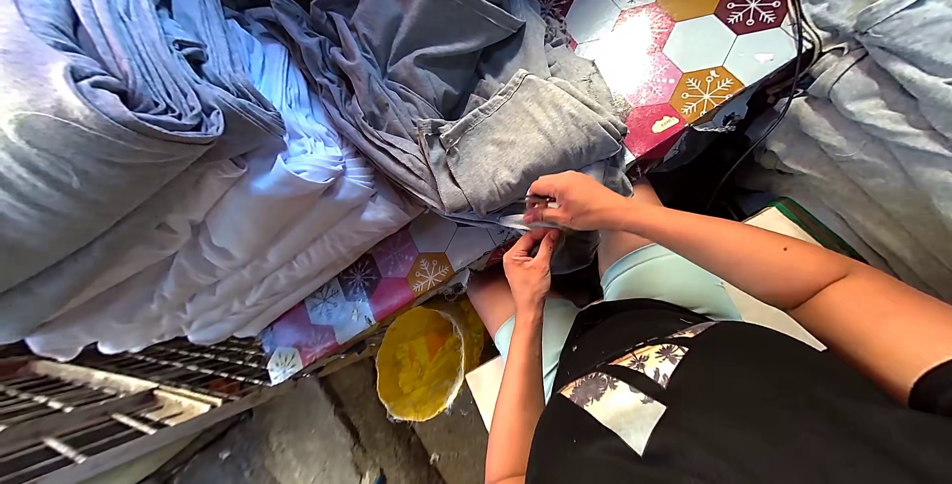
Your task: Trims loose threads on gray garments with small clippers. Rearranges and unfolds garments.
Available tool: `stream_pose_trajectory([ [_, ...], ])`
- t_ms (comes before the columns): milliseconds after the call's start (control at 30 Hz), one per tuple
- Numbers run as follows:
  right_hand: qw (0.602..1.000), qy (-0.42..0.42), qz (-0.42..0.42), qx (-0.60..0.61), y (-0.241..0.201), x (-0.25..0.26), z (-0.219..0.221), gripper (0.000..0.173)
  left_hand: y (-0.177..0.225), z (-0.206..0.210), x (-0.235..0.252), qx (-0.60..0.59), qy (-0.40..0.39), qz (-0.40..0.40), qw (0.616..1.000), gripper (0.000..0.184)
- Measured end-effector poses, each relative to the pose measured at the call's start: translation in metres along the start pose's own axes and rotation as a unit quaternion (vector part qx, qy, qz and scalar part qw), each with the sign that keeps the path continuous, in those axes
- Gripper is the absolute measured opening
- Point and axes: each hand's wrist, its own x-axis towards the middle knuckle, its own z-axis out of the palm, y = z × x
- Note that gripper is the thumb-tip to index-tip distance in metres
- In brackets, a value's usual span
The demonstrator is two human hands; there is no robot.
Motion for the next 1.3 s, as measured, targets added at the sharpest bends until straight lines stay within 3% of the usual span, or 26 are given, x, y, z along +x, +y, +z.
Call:
stream_pose_trajectory([
  [167,0.997,-0.031,-0.018,-0.063,0.025,-0.021,-0.032,0.044,0.000,-0.006,0.002,0.117,-0.019,0.113,0.987,0.007],
  [433,0.973,-0.014,-0.184,-0.137,0.048,-0.039,-0.029,0.047,0.002,-0.004,0.004,0.158,0.005,0.131,0.979,0.009],
  [533,0.979,0.010,-0.156,-0.132,0.043,-0.039,-0.032,0.045,0.003,-0.003,0.005,0.164,0.020,0.124,0.978,0.010],
  [667,0.982,0.095,0.025,-0.162,0.026,-0.046,-0.041,0.047,0.005,-0.003,0.009,0.179,0.042,0.067,0.981,0.010],
  [700,0.979,0.112,0.036,-0.167,0.023,-0.048,-0.042,0.049,0.006,-0.003,0.009,0.181,0.044,0.059,0.981,0.010],
  [867,0.976,0.128,-0.074,-0.159,0.017,-0.065,-0.035,0.045,0.009,-0.002,0.009,0.173,0.048,0.019,0.984,0.010],
  [967,0.977,0.122,-0.085,-0.156,0.019,-0.064,-0.036,0.046,0.010,-0.003,0.009,0.169,0.058,0.010,0.984,0.011],
  [1100,0.974,0.056,-0.126,-0.177,0.012,-0.059,-0.020,0.041,0.010,-0.002,0.008,0.210,0.046,0.069,0.974,0.015],
  [1300,0.982,0.002,-0.095,-0.160,0.023,-0.044,-0.016,0.051,0.007,-0.002,0.007,0.224,0.052,0.118,0.966,0.015],
])
